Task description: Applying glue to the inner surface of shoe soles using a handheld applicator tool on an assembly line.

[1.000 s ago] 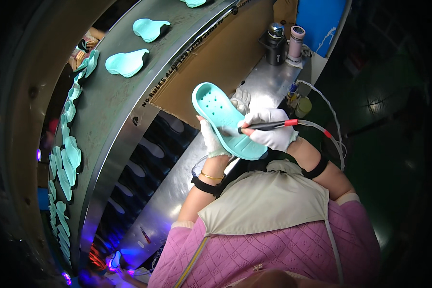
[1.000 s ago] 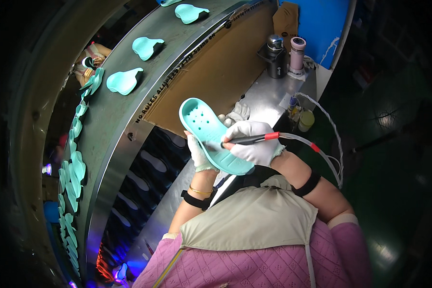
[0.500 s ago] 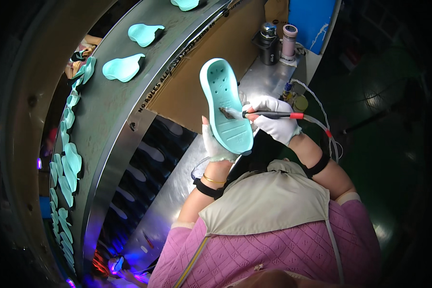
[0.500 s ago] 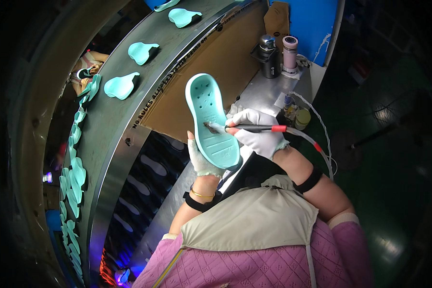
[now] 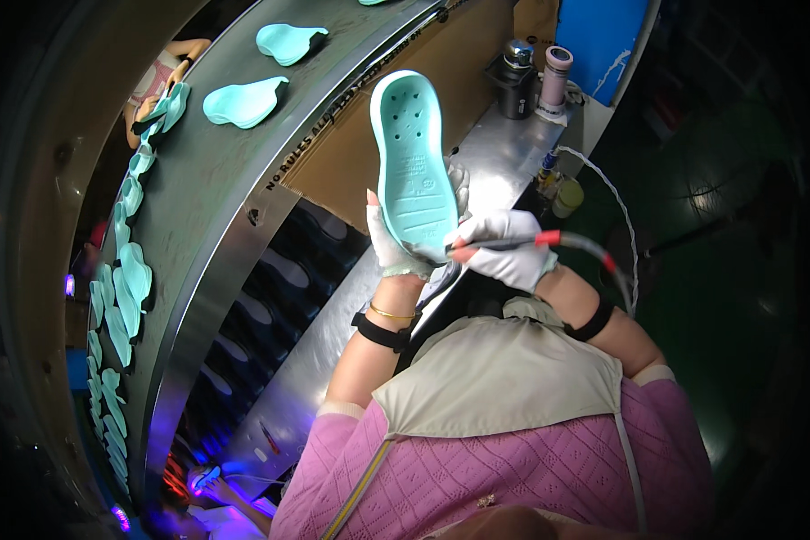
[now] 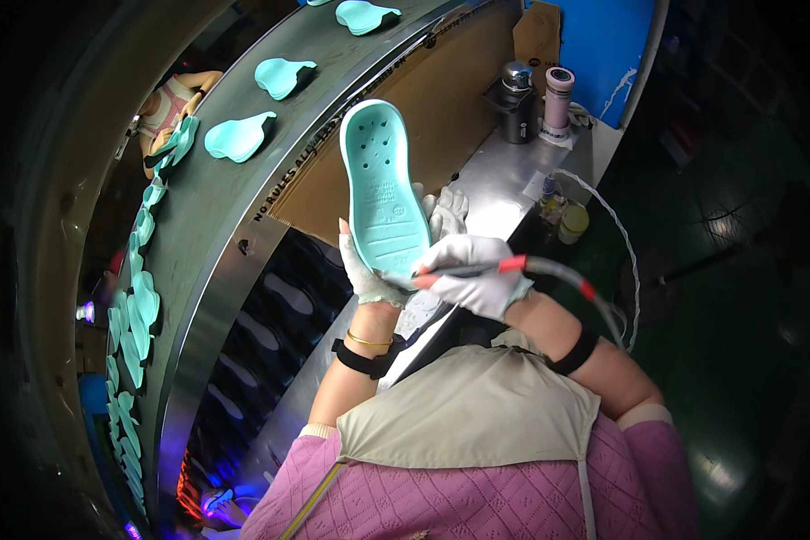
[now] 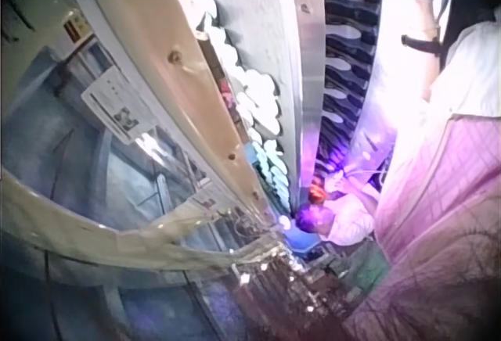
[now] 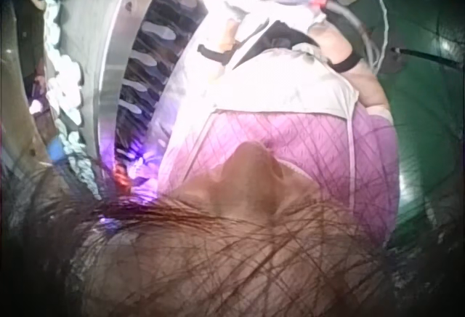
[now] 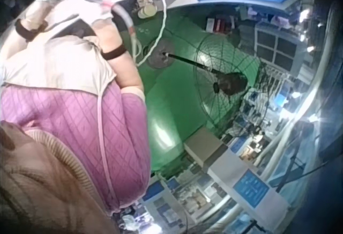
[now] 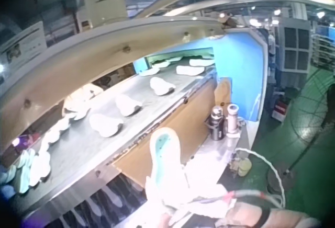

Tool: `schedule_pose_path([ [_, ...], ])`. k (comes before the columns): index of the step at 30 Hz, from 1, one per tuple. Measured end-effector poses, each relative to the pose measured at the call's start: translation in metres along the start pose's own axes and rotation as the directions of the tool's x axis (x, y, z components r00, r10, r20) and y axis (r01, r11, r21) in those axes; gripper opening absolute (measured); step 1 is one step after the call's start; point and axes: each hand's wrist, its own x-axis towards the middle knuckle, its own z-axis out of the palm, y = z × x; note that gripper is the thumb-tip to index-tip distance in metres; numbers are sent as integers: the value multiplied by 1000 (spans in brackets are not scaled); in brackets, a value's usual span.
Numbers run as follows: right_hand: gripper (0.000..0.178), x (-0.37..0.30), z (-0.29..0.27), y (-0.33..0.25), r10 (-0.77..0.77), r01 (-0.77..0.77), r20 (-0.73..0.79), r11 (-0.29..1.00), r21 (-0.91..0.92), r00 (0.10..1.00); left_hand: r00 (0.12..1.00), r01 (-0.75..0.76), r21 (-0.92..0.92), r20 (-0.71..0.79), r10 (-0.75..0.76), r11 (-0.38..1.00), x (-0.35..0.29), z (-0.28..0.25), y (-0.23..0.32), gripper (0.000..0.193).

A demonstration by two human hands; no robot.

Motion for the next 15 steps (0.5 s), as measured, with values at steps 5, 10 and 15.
schedule_pose_path([
  [5, 14, 8, -8, -3, -272, 297, 121, 859, -417, 955, 995, 92, 126, 31, -97, 988, 1, -1, 17, 70],
  [10, 11, 12, -11, -2, 23, -8, 73, 979, -202, 997, 974, 116, 255, -217, -60, 960, -1, 6, 28, 65],
  [15, 11, 1, 0, -4, 40, 0, 193, 979, -205, 980, 978, 108, 288, -201, -50, 952, 5, -7, 40, 56],
])
